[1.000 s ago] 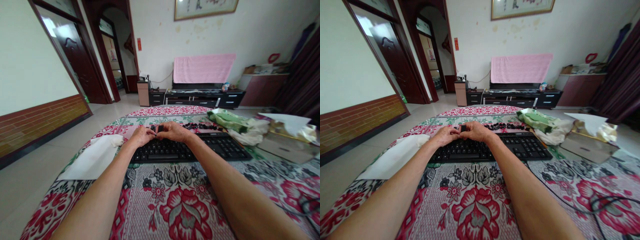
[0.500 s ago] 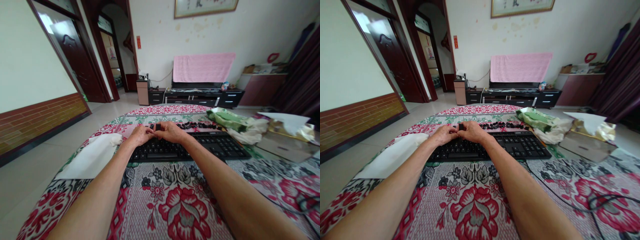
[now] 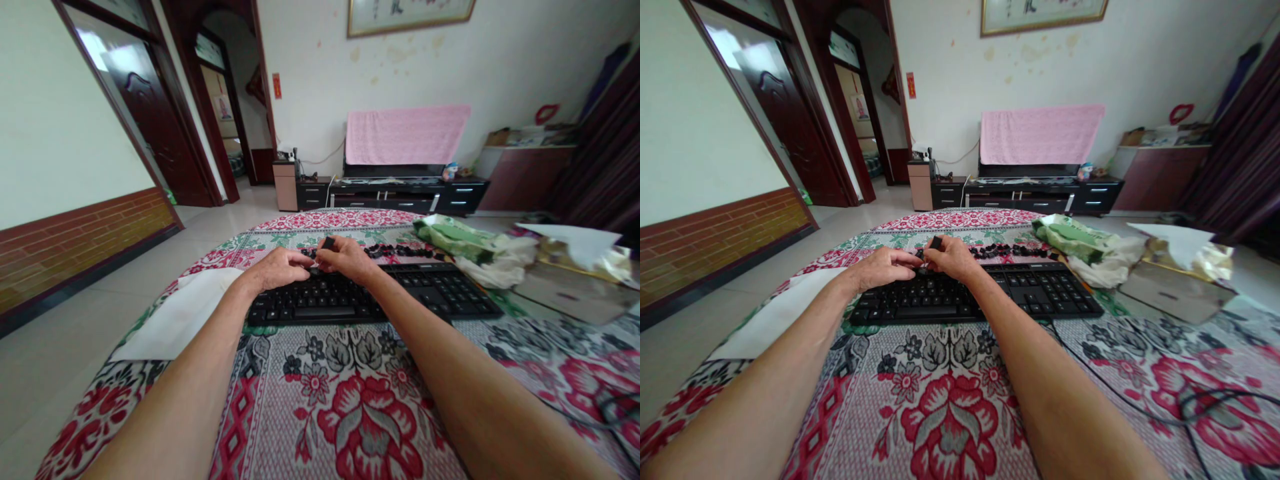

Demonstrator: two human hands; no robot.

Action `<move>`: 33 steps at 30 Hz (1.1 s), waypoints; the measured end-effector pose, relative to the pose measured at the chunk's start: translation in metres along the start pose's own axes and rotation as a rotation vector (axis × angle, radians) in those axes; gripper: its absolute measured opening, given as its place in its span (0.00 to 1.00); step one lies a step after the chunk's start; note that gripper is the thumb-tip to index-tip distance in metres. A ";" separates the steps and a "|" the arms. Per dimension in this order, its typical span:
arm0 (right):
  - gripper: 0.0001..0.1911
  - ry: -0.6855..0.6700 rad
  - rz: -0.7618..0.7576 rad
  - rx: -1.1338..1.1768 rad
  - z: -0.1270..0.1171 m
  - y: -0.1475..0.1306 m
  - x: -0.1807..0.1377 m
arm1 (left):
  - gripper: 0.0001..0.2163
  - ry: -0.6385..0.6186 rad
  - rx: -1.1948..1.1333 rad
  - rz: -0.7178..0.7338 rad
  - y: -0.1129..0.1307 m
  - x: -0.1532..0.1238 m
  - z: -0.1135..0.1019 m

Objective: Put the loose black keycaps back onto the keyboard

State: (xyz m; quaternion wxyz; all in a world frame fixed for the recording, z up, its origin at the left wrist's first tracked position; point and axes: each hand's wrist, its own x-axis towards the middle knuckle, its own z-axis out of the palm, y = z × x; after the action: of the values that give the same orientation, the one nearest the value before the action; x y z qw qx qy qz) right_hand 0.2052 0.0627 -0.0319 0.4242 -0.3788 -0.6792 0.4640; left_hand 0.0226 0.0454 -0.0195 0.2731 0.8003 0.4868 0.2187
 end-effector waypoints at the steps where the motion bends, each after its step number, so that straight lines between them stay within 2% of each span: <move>1: 0.02 0.008 -0.002 0.011 0.000 0.001 0.000 | 0.16 -0.003 -0.002 0.007 0.003 -0.001 0.001; 6: 0.04 -0.022 -0.030 0.031 -0.002 0.002 0.000 | 0.12 0.075 0.083 0.036 0.008 0.001 0.011; 12: 0.05 -0.162 -0.140 -0.044 -0.003 -0.003 -0.003 | 0.11 0.057 0.235 0.037 0.005 0.003 0.019; 15: 0.05 -0.182 -0.114 -0.011 -0.004 -0.004 -0.005 | 0.10 0.074 0.310 0.062 0.006 0.003 0.022; 21: 0.02 -0.085 0.085 0.085 -0.008 -0.002 -0.003 | 0.10 0.069 0.415 0.116 0.006 0.004 0.023; 24: 0.02 0.049 0.099 0.183 -0.012 0.001 0.000 | 0.10 0.096 0.400 0.129 0.003 0.005 0.022; 28: 0.02 0.346 0.123 0.247 -0.017 0.008 0.005 | 0.08 0.239 0.311 0.079 0.000 0.007 0.018; 31: 0.03 0.406 0.110 0.243 -0.019 0.015 0.009 | 0.08 0.351 0.330 -0.006 0.000 0.013 0.018; 33: 0.02 0.425 0.093 0.244 -0.019 0.018 0.010 | 0.08 0.384 0.370 -0.040 0.001 0.019 0.020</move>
State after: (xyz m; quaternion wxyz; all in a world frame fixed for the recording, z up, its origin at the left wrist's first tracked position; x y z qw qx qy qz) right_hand 0.2211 0.0831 -0.0430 0.5782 -0.4447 -0.4953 0.4718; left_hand 0.0437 0.0577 -0.0323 0.0292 0.7707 0.5772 0.2682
